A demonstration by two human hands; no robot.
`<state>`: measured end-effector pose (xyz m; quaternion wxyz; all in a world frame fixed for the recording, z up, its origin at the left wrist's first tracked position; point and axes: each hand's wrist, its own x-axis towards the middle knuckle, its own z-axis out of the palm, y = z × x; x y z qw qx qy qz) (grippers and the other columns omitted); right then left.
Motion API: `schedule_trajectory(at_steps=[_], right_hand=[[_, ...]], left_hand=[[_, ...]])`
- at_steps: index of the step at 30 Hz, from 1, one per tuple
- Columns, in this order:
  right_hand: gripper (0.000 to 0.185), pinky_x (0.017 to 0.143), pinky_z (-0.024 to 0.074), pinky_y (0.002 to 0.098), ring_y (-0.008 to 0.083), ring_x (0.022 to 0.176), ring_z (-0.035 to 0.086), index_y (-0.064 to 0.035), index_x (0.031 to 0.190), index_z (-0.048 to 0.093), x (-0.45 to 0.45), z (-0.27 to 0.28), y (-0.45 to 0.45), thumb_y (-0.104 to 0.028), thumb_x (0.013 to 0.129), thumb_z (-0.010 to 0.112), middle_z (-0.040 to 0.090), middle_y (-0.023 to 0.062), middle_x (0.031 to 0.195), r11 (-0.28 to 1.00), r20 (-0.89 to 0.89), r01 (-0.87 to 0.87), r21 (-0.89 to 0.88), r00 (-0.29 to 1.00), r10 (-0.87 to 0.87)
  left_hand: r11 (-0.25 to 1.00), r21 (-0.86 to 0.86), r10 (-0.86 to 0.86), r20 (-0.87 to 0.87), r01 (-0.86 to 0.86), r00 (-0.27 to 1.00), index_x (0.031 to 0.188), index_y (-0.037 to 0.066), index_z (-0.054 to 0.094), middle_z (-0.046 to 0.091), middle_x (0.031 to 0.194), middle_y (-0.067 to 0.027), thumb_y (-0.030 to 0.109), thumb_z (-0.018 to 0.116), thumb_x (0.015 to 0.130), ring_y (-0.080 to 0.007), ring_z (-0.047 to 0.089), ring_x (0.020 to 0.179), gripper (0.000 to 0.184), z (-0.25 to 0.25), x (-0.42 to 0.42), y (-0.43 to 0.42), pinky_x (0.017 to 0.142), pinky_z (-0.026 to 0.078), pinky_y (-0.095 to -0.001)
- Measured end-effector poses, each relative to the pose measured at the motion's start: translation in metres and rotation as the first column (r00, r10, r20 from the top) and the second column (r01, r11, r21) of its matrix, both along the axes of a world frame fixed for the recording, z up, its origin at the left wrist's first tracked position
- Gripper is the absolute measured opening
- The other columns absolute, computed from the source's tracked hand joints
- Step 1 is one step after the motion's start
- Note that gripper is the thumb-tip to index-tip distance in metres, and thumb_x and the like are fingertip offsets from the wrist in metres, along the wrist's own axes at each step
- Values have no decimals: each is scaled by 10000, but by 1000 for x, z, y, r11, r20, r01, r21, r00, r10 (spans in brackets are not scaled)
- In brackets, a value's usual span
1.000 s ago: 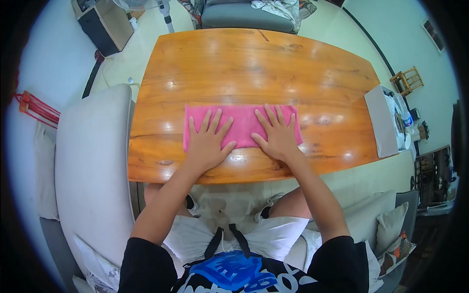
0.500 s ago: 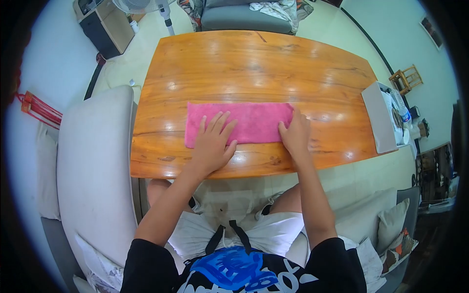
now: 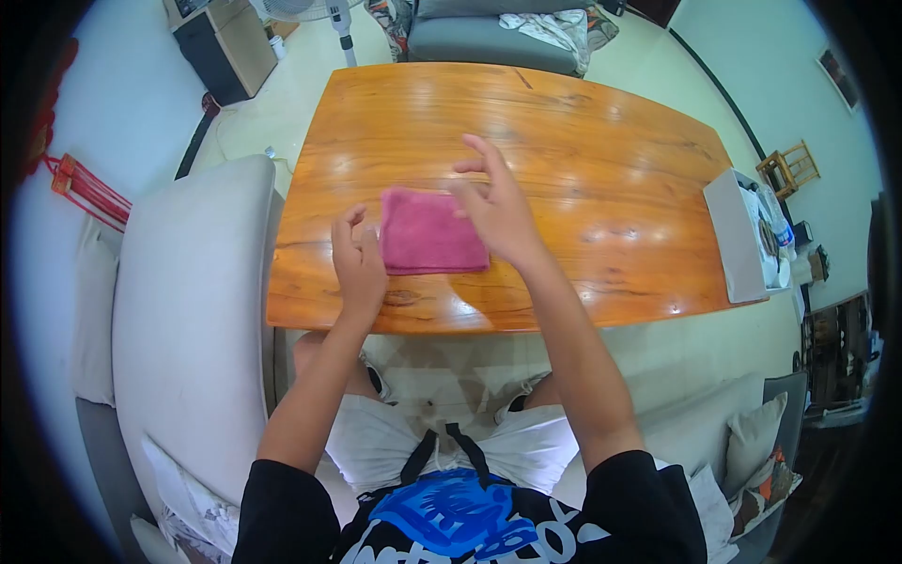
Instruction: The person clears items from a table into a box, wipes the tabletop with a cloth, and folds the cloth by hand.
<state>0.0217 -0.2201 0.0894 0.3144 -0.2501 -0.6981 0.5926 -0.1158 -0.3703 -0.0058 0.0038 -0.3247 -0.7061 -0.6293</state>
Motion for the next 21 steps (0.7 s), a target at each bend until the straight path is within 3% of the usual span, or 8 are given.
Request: schedule_trajectory(at_steps=[1,4,7,9,10,14,21], right_hand=[[465,883,535,349,228,1028,634,-18,1379,509,-2,-11,7,-46,927,616,615,179,1152,999,-25,32,8,999,-32],[466,937,525,390,299,1083,634,-15,1385,516,9,-50,17,-69,932,613,615,209,1207,963,140,113,245,979,-151],[465,1054,451,474,371,1215,574,-16,1378,529,14,-72,4,-141,941,630,593,219,1298,717,131,54,695,971,-200],[478,1115,372,519,392,1314,497,-24,1393,527,9,-74,-9,-215,962,608,555,215,1381,606,238,-67,793,949,-207],[488,1146,333,541,403,1363,458,-28,1400,526,6,-73,-15,-252,972,597,536,213,1422,543,288,-130,830,933,-216],[540,1180,288,541,375,1443,385,-59,1463,493,5,-110,-22,-358,1014,515,455,187,1536,491,388,-218,843,879,-277],[533,1193,276,532,370,1458,366,-47,1471,482,38,-110,-38,-312,1009,508,432,198,1547,534,447,-262,804,859,-251]], left_hand=[[997,65,27,53,-30,998,1226,-10,589,608,1199,-206,41,551,921,-343,564,1190,311,0,-4,-3,1054,422,-398],[999,-32,-11,-109,7,994,1242,0,587,600,1274,-203,50,541,924,-373,558,1213,325,5,-8,-10,1083,408,-421],[943,-310,-240,-389,119,889,1322,30,570,527,1428,-204,129,553,954,-387,486,1332,382,13,-4,0,1134,366,-477],[861,-506,-333,-494,46,803,1379,58,551,465,1502,-198,196,558,968,-391,410,1403,433,14,3,10,1159,331,-519],[808,-589,-384,-535,-6,752,1407,72,542,435,1538,-194,230,561,975,-394,373,1439,460,13,4,14,1171,314,-539],[738,-675,-482,-522,4,704,1470,91,488,382,1571,-193,255,538,992,-410,306,1469,508,-14,4,15,1181,285,-563],[773,-620,-518,-500,130,694,1468,40,481,405,1546,-236,253,547,983,-445,334,1446,534,-13,43,-1,1195,285,-534]])
